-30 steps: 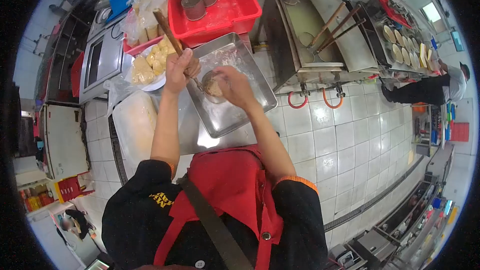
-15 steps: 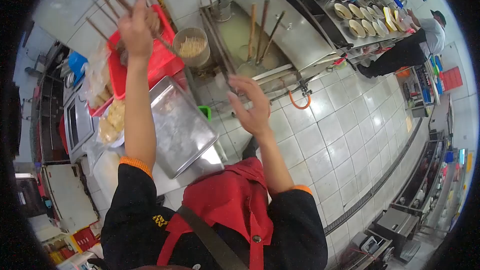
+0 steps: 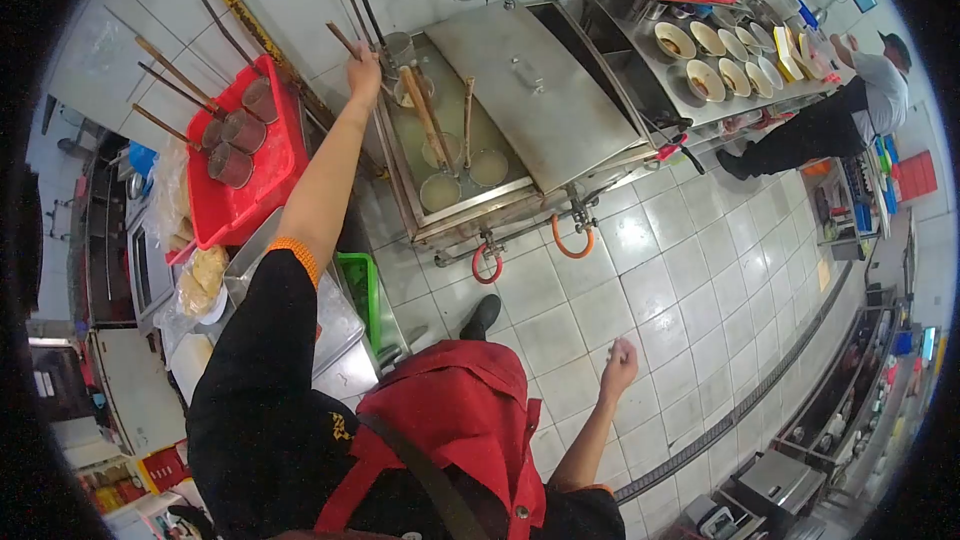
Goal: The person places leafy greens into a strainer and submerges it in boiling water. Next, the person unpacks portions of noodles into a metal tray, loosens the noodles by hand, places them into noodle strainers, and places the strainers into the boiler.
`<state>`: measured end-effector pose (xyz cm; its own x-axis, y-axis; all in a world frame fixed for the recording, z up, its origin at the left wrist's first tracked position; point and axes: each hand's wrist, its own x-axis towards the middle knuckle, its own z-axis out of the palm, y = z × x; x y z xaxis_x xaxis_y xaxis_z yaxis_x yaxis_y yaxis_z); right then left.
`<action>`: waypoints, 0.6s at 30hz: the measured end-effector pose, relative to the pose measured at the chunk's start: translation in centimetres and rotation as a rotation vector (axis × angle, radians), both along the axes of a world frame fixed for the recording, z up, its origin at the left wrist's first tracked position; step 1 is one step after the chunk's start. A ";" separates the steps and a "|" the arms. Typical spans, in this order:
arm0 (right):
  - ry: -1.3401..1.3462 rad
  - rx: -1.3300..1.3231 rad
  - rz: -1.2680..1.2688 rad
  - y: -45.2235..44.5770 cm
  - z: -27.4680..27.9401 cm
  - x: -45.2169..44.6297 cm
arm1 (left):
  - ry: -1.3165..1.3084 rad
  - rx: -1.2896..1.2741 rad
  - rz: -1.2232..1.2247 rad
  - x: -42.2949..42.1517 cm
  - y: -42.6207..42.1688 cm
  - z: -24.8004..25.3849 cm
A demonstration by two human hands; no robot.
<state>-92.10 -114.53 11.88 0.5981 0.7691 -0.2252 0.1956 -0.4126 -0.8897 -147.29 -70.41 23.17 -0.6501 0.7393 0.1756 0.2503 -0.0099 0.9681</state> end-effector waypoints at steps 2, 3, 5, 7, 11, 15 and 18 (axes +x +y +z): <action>0.181 -0.086 -0.125 -2.7 -3.5 0.5 | 0.036 -0.028 0.080 1.0 -0.9 0.6; 0.247 -0.129 -0.159 -3.8 -4.6 0.1 | 0.034 -0.035 0.005 -0.2 0.7 -1.2; 0.349 -0.257 -0.257 -4.9 -8.6 -0.1 | 0.129 -0.063 -0.036 3.0 -5.9 5.7; 0.266 -0.290 -0.118 -7.6 -16.4 1.0 | 0.271 -0.048 0.142 3.2 -9.0 6.5; -0.230 -0.305 0.461 -10.0 -30.2 1.9 | 0.305 0.115 -0.060 1.2 -19.2 7.2; -0.615 -0.074 0.569 -3.6 -18.5 -10.6 | 0.166 0.226 -0.265 0.9 -31.5 6.7; -0.569 0.011 0.719 1.8 -18.9 -17.3 | 0.115 0.012 -0.274 1.9 -42.5 6.3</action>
<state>-109.39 -112.75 -6.99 -0.0066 0.9994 -0.0333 0.8119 -0.0141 -0.5836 -145.40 -112.88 29.51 -0.4023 0.8818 0.2461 0.3450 -0.1030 0.9329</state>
